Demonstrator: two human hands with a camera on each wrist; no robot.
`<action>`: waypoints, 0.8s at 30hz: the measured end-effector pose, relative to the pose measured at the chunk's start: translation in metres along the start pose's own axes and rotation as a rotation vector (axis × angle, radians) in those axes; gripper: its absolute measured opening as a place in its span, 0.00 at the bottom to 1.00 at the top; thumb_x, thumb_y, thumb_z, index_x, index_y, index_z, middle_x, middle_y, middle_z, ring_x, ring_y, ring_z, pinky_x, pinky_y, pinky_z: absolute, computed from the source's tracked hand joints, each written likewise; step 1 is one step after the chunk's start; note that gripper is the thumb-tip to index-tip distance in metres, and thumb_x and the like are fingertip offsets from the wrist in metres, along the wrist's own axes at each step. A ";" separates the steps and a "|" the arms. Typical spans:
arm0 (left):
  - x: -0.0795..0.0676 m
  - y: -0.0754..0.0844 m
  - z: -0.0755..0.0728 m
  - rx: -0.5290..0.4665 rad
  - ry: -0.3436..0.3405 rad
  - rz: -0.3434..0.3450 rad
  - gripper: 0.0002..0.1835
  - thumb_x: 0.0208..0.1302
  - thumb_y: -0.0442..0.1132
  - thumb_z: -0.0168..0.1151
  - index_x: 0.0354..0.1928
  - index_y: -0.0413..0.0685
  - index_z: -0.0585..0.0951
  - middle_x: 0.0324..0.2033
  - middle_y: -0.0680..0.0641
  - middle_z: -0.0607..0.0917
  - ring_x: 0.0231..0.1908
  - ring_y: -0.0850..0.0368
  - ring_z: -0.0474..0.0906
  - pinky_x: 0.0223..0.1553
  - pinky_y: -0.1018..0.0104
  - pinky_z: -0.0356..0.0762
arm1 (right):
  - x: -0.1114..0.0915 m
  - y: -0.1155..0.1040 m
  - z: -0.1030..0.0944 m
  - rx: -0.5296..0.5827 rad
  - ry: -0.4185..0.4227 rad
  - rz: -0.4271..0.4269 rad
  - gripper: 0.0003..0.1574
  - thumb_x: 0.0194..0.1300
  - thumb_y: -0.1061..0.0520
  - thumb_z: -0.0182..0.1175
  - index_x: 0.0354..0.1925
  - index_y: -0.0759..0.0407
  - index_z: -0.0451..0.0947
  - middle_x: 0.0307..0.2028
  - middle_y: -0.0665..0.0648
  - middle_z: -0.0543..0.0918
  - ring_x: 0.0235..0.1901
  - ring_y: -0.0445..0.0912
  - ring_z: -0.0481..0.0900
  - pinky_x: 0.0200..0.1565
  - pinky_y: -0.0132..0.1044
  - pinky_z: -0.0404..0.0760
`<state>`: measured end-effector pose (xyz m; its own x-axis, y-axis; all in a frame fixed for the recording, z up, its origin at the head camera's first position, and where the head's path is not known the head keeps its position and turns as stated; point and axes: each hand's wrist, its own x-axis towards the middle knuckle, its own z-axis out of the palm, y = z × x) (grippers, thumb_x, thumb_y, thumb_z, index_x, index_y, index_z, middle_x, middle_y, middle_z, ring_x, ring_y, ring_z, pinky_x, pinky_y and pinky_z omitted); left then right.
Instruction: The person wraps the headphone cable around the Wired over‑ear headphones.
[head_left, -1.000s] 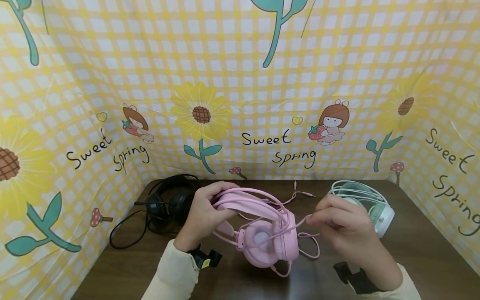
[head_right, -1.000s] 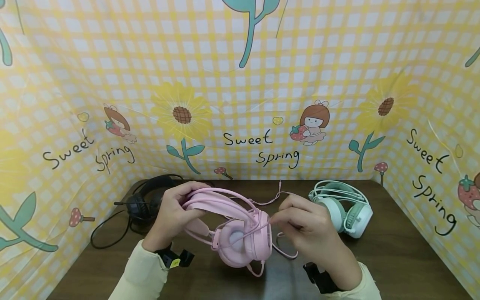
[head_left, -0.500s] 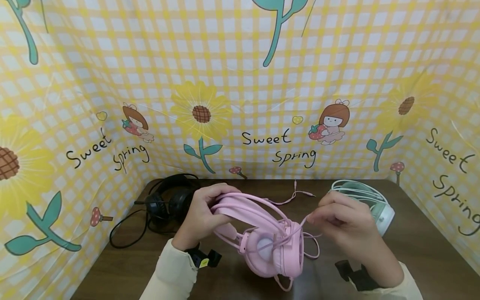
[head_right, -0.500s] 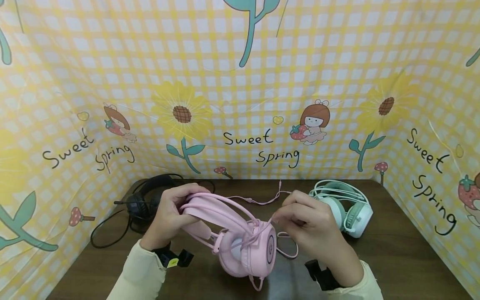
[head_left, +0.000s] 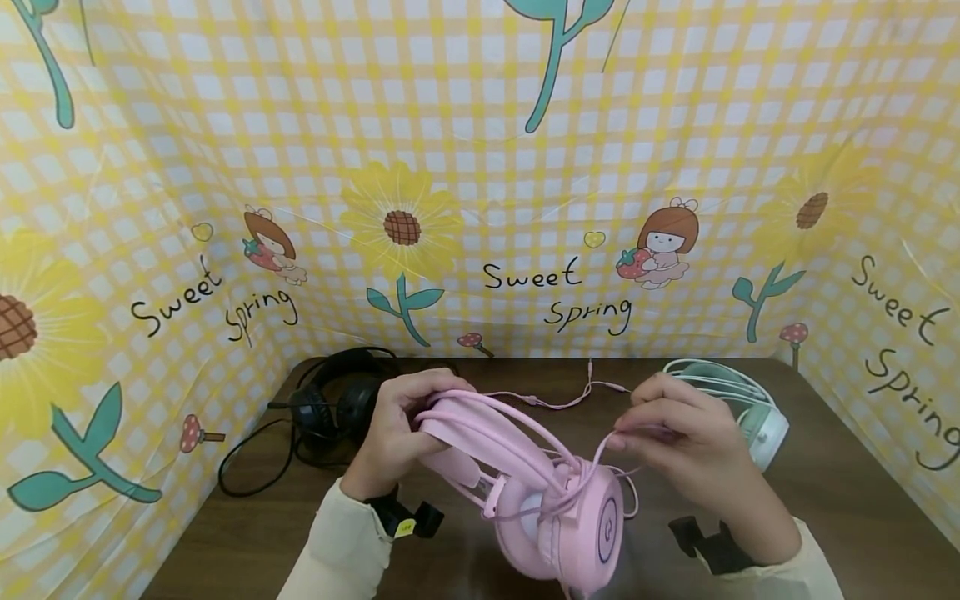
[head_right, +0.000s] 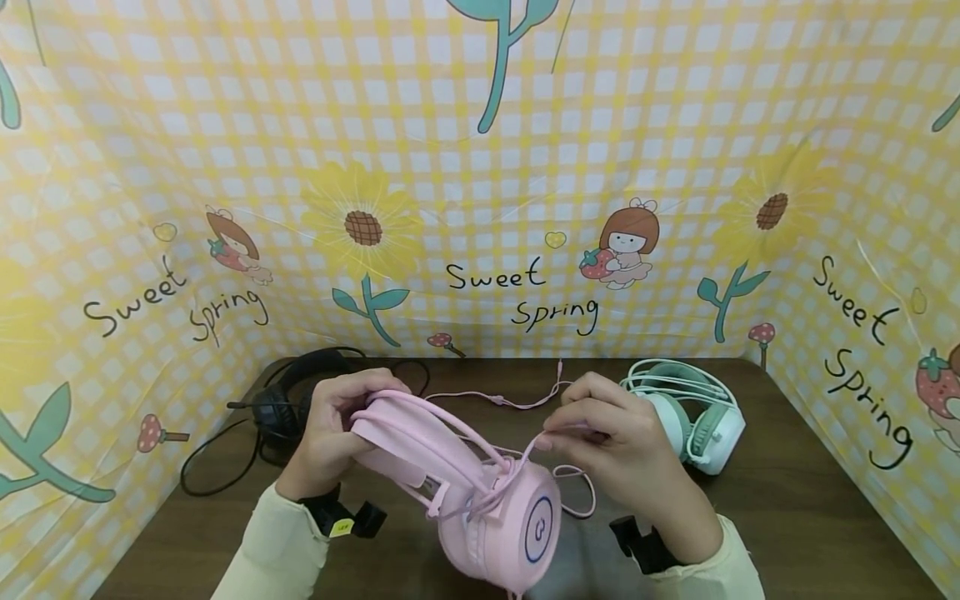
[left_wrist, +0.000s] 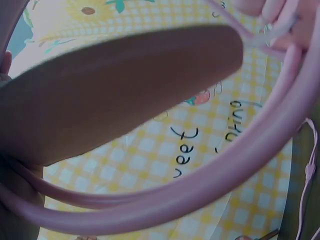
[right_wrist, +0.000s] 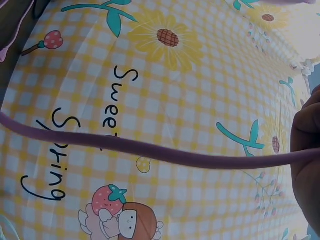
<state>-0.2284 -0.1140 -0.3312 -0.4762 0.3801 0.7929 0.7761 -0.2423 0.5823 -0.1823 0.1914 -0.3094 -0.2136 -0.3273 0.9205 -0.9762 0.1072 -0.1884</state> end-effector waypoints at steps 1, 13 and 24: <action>0.000 0.000 0.001 -0.012 -0.003 0.008 0.20 0.43 0.26 0.57 0.44 0.35 0.82 0.33 0.40 0.82 0.28 0.55 0.73 0.26 0.65 0.71 | -0.002 0.001 0.000 -0.017 -0.002 0.014 0.12 0.60 0.56 0.69 0.29 0.65 0.82 0.27 0.55 0.75 0.26 0.38 0.69 0.23 0.24 0.66; 0.000 0.002 0.007 -0.104 0.034 -0.023 0.22 0.44 0.27 0.53 0.45 0.35 0.82 0.35 0.40 0.83 0.29 0.55 0.76 0.29 0.65 0.75 | -0.011 0.012 0.004 -0.076 -0.054 0.095 0.14 0.64 0.50 0.64 0.31 0.60 0.83 0.29 0.52 0.79 0.27 0.38 0.73 0.25 0.24 0.70; -0.001 -0.008 0.012 -0.156 0.117 -0.048 0.20 0.48 0.29 0.54 0.46 0.33 0.81 0.39 0.38 0.83 0.36 0.54 0.79 0.38 0.65 0.78 | -0.030 0.034 0.020 0.006 -0.183 0.245 0.17 0.62 0.71 0.61 0.45 0.54 0.83 0.36 0.48 0.83 0.33 0.40 0.77 0.36 0.29 0.74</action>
<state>-0.2290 -0.1020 -0.3387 -0.5632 0.2909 0.7734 0.6820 -0.3649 0.6339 -0.2097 0.1859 -0.3504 -0.4449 -0.4559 0.7708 -0.8951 0.1985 -0.3993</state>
